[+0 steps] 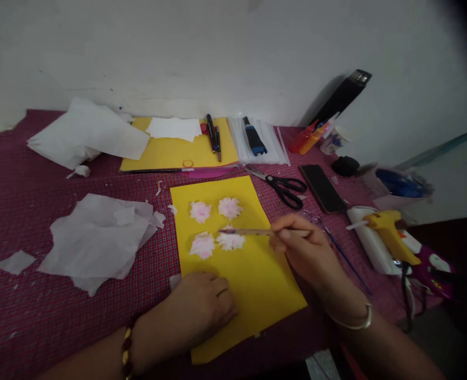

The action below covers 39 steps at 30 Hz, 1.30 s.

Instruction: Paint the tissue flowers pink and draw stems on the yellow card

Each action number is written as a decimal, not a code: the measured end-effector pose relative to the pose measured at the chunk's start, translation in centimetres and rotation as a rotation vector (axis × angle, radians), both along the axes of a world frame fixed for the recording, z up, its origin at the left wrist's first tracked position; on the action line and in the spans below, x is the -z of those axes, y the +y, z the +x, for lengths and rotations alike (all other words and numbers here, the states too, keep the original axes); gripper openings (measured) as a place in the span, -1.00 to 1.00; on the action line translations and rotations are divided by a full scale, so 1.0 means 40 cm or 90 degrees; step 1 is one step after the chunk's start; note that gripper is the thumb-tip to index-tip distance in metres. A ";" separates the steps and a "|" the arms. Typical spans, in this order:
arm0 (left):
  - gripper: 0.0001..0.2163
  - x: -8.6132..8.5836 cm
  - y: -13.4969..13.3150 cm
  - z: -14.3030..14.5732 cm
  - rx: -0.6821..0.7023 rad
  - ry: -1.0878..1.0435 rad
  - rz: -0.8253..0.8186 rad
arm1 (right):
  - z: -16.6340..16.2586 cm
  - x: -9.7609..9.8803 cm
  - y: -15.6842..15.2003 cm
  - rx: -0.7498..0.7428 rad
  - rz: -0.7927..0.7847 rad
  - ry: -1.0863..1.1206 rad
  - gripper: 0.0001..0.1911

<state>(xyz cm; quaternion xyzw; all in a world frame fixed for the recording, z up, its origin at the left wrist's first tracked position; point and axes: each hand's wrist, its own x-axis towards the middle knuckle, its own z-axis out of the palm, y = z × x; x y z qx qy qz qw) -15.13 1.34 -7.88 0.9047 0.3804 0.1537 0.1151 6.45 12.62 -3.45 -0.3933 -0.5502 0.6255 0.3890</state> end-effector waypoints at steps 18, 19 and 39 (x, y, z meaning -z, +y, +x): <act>-0.77 0.040 -0.003 -0.006 -0.030 -0.008 0.107 | 0.387 0.058 -0.090 0.154 0.060 -0.196 -0.72; -0.78 0.036 -0.003 -0.006 -0.033 0.013 0.099 | 0.381 0.057 -0.084 0.135 0.059 -0.198 -0.72; -0.83 0.015 -0.028 -0.003 -0.031 0.069 0.019 | 0.032 -0.019 -0.049 -0.115 0.006 -0.059 -0.82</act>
